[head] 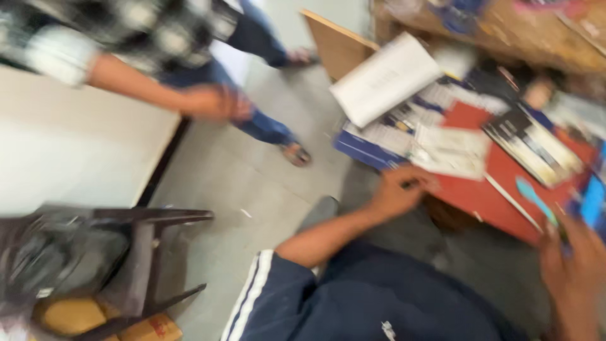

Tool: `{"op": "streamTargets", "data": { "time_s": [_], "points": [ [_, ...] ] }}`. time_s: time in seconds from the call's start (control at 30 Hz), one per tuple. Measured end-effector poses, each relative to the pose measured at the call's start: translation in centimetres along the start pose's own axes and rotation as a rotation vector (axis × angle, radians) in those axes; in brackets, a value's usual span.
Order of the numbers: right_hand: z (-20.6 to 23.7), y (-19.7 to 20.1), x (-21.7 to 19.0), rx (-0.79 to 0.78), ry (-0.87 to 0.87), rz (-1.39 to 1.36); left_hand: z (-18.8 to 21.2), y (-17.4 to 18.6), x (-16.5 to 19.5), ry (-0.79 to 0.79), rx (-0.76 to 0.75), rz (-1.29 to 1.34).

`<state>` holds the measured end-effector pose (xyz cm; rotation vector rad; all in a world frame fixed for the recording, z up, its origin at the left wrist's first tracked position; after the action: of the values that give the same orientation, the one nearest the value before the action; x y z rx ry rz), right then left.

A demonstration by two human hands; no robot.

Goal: The person unpacks small electronic components from a cardboard box and places them on a workbench. They then use tweezers and a screwdriver to manipulate a small metallic component, cleaning it with a toothbrush and applying liquid from a bottle.

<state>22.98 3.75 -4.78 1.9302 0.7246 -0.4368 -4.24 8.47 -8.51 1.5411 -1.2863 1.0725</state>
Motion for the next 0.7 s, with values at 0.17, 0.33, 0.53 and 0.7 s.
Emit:
{"op": "streamTargets", "data": {
  "time_s": [0.17, 0.33, 0.53, 0.7],
  "points": [
    [0.3, 4.1, 3.8, 0.118, -0.116, -0.043, 0.3, -2.0, 0.6, 0.035, -0.044, -0.131],
    [0.0, 4.4, 5.3, 0.139, -0.287, -0.063, 0.0, -3.7, -0.3, 0.16, -0.108, -0.103],
    [-0.6, 3.9, 5.3, 0.072, -0.323, -0.081, 0.1, -5.9, -0.6, 0.193, -0.222, -0.293],
    [0.0, 3.3, 5.9, 0.048, -0.342, -0.106, -0.4, -8.4, -0.3, 0.005, -0.336, -0.537]
  ]
}}
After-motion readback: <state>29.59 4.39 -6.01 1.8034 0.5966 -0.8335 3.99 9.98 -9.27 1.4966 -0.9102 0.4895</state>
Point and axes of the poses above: each hand's wrist, its own z-axis away from the middle knuckle, its own y-axis out of the back of the hand, x = y × z, the point moved 8 cm from there along -z, towards the middle knuckle, and after that the axes turned 7 degrees about x, right-handed, at the moved point
